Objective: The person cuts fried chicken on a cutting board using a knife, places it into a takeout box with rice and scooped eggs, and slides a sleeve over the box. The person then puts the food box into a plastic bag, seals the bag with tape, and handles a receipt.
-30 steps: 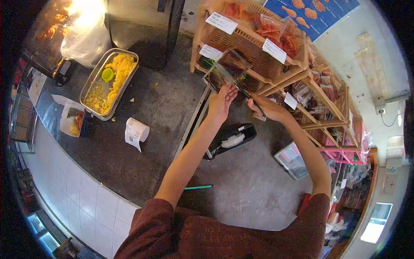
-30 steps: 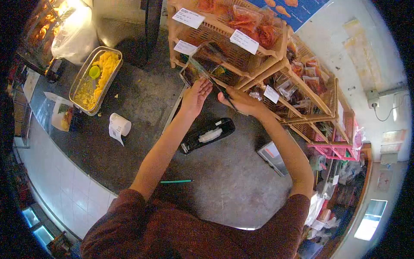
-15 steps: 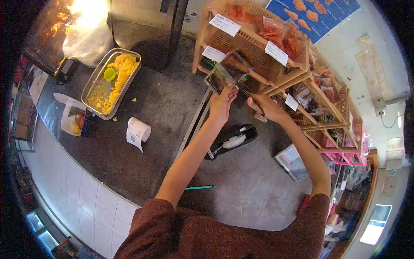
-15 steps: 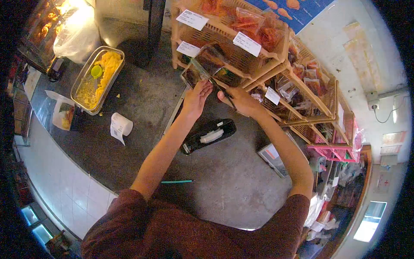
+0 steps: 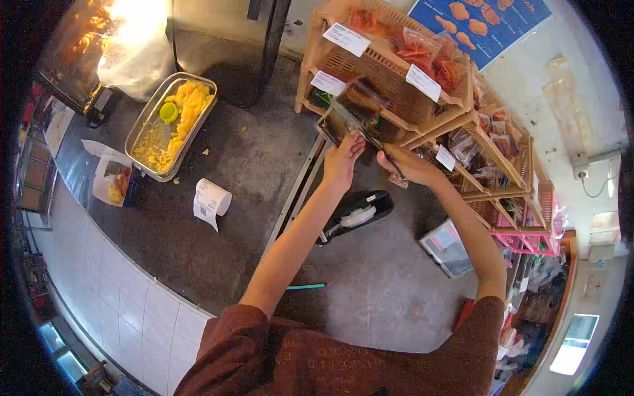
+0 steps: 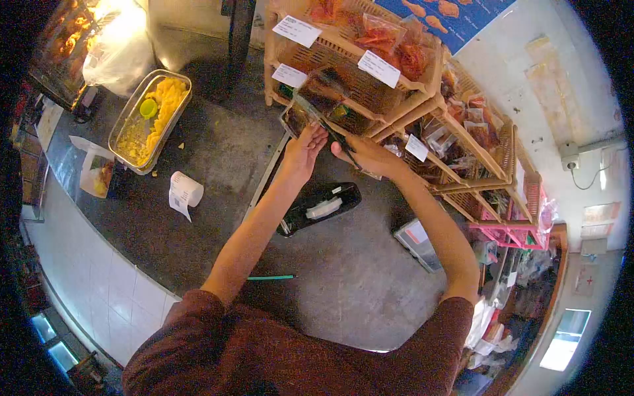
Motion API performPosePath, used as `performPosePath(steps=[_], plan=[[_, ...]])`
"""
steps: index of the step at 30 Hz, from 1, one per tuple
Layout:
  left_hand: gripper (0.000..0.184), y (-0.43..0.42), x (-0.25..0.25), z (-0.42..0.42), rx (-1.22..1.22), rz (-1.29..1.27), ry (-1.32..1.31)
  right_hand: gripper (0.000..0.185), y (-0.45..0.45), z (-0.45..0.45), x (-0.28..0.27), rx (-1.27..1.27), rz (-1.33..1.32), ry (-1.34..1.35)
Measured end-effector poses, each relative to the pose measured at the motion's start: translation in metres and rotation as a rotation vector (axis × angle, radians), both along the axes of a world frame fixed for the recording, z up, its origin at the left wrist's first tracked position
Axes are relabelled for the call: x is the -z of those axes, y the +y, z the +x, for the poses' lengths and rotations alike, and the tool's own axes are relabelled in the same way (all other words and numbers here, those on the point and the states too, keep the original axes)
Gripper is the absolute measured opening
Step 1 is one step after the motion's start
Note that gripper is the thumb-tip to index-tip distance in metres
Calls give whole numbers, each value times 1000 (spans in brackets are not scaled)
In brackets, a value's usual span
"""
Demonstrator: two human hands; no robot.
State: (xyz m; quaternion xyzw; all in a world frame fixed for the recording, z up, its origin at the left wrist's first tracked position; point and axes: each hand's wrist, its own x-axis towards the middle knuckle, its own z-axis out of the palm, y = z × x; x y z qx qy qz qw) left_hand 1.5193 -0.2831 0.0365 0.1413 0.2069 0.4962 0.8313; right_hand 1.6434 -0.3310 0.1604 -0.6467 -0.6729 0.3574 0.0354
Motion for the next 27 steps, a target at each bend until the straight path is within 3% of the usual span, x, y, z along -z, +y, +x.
performPosePath(steps=[4, 9, 16, 19, 23, 27], plan=[[26, 3, 4, -3, -15, -14, -1, 56, 6, -1, 6, -37, 122, 58], [25, 0, -1, -2, -21, -1, -7, 61, 8, -4, 2, -53, 194, 17], [24, 0, -1, -4, -37, -28, -4, 67, 12, -9, -6, -3, -61, -55], [23, 0, -4, -4, -25, -42, -10, 52, 8, -2, -1, -40, -6, 41], [24, 0, 1, -6, -14, -48, -50, 71, -1, 29, 24, 67, -174, 38], [24, -2, -2, -5, -24, -65, -40, 70, -8, 7, 3, 23, -78, -3]])
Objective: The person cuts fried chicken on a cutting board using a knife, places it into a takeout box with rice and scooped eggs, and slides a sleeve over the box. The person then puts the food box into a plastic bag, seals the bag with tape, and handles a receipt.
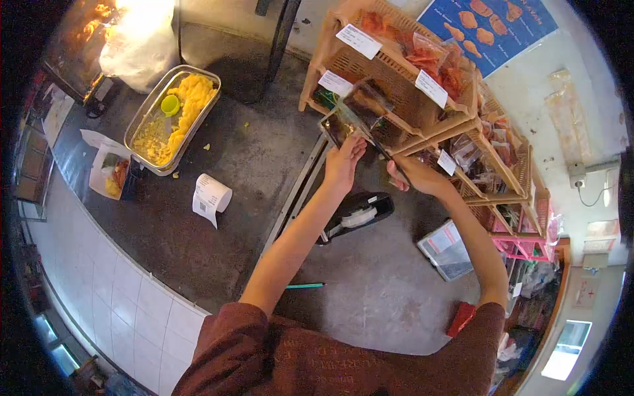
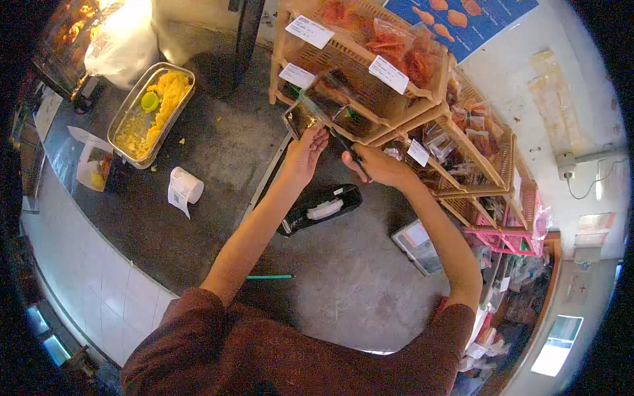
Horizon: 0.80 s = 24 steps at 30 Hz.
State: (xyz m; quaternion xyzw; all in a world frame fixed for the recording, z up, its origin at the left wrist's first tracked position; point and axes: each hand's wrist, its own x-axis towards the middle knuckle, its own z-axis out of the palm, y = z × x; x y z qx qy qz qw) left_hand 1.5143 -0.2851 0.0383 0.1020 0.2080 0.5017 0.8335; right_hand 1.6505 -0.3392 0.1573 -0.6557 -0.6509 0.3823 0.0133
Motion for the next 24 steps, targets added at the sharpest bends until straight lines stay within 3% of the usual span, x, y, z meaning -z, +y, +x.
performPosePath(steps=[15, 20, 24], plan=[[19, 0, -3, 4, -26, 27, -56, 66, 25, -25, -25, -83, 22, -157], [20, -1, -4, 2, -6, 10, -24, 71, 25, -21, -13, -116, 262, -117], [22, 1, 0, -3, 26, -9, -63, 60, 22, -15, -17, -82, 89, -212]])
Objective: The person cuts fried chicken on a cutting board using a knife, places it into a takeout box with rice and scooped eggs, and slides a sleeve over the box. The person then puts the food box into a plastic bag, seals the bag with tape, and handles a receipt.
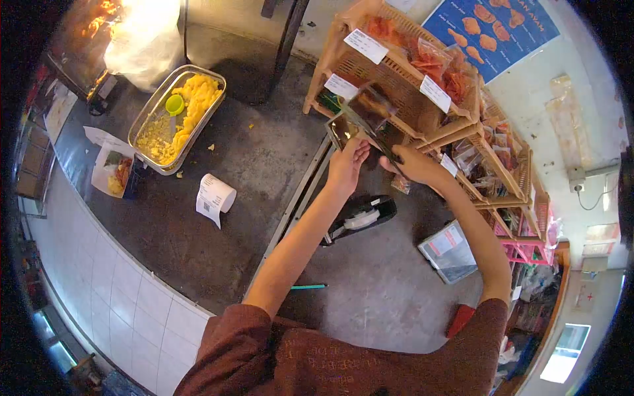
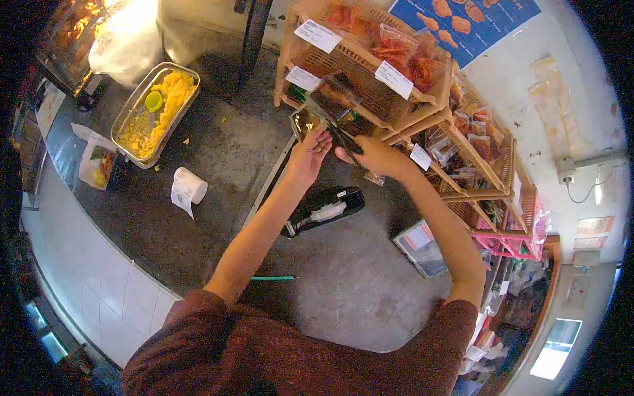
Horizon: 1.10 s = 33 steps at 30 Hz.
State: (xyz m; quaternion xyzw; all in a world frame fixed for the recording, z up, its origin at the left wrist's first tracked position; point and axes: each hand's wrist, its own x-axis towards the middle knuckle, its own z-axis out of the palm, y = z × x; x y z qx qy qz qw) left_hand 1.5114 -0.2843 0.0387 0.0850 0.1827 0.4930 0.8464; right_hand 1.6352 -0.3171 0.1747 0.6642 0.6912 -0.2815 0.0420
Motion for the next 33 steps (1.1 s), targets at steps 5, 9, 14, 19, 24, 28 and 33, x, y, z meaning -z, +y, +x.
performPosePath(steps=[5, 9, 14, 19, 24, 28, 33], plan=[[23, 11, 8, -14, 83, -78, 44, 46, -43, 49, 8, -34, 128, -27], [21, 7, -1, -18, 173, -98, 63, 52, -52, 69, 3, 10, 7, -163], [16, 8, -15, -27, 223, -146, 65, 30, -38, 86, 55, -146, 5, -234], [13, 10, -27, -36, 275, -178, 54, 28, -23, 39, 52, -67, 332, -74], [11, 7, -46, -46, 316, -238, 22, 35, 13, -20, 20, -334, 1049, -177], [13, 10, -64, -58, 299, -227, 35, 29, 54, -19, 32, -529, 1019, -71], [38, 31, -83, -84, -237, 347, 714, 12, 78, -38, 5, -459, 802, 123]])
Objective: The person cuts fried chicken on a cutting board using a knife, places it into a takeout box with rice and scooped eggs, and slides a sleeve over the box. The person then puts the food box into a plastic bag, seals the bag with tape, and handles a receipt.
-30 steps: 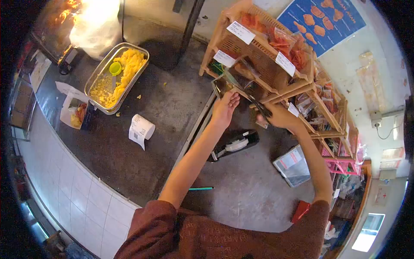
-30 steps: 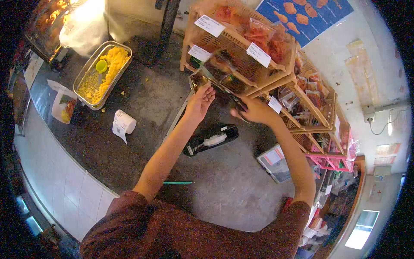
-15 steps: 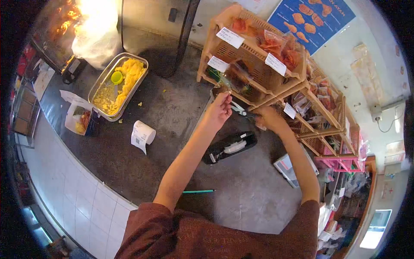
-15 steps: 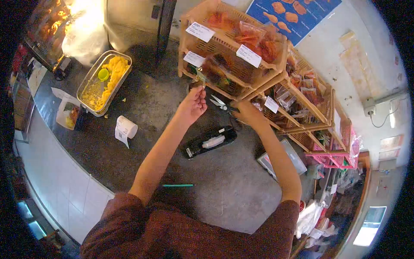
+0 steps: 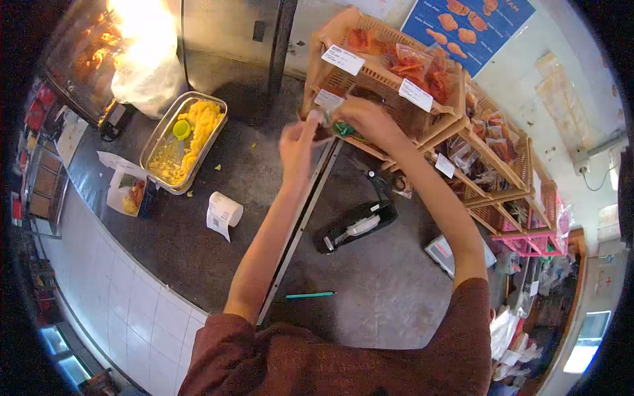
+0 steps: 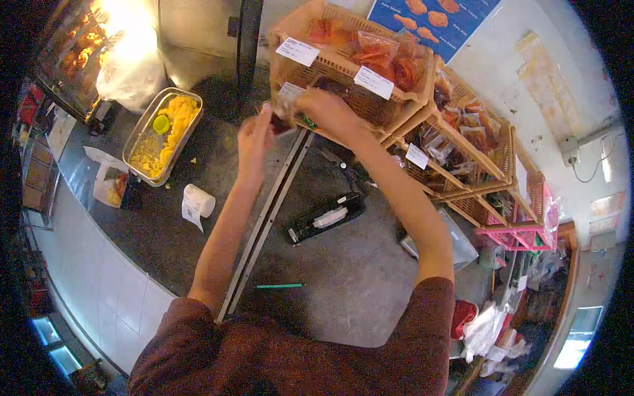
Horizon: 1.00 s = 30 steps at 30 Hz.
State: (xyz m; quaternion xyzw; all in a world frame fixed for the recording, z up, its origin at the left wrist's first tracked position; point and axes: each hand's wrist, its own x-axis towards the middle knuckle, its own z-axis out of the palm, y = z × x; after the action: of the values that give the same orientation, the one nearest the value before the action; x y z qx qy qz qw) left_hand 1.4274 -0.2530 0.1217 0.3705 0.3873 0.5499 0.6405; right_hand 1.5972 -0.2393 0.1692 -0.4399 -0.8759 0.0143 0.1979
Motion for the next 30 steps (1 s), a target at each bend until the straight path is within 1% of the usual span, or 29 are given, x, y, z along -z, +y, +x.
performPosePath(steps=[1, 2, 3, 4, 7, 8, 11, 14, 17, 20, 23, 26, 29, 30], plan=[[43, 4, -1, 2, -197, 229, 299, 10, 7, -1, -4, 30, -36, 11], [47, 8, -3, 2, -398, 458, 598, 9, 20, 1, -2, -41, -66, 53], [51, 15, -5, 2, -601, 687, 899, 10, 26, 0, -4, -42, -115, 33], [64, 28, -1, 2, -543, 795, 904, 11, 30, -2, -7, -45, -164, 12], [73, 61, 5, -5, -8, 705, 642, 14, 41, -7, -15, -100, -346, -3], [62, 73, 16, -6, 137, 618, 594, 15, 42, -9, -16, -125, -413, -2], [42, 89, 27, -15, 552, 427, 329, 17, 46, -9, -14, -138, -436, -78], [28, 88, 32, -20, 473, 583, 509, 16, 43, -8, -13, -182, -493, -86], [25, 85, 32, -21, 369, 638, 710, 14, 49, -3, 10, -140, -372, -85], [21, 76, 25, -17, 158, 655, 685, 12, 39, -9, 14, -50, -195, -32], [19, 81, 31, -12, 43, 674, 656, 13, 38, -10, 23, -8, 14, -56], [19, 90, 53, -33, -109, 589, 628, 14, 29, 3, 12, 170, 68, 12], [21, 94, 83, -57, -151, 474, 513, 13, 24, 21, 5, 138, 34, 55], [22, 91, 83, -60, -153, 434, 465, 14, 24, 26, 6, 152, 26, 124]])
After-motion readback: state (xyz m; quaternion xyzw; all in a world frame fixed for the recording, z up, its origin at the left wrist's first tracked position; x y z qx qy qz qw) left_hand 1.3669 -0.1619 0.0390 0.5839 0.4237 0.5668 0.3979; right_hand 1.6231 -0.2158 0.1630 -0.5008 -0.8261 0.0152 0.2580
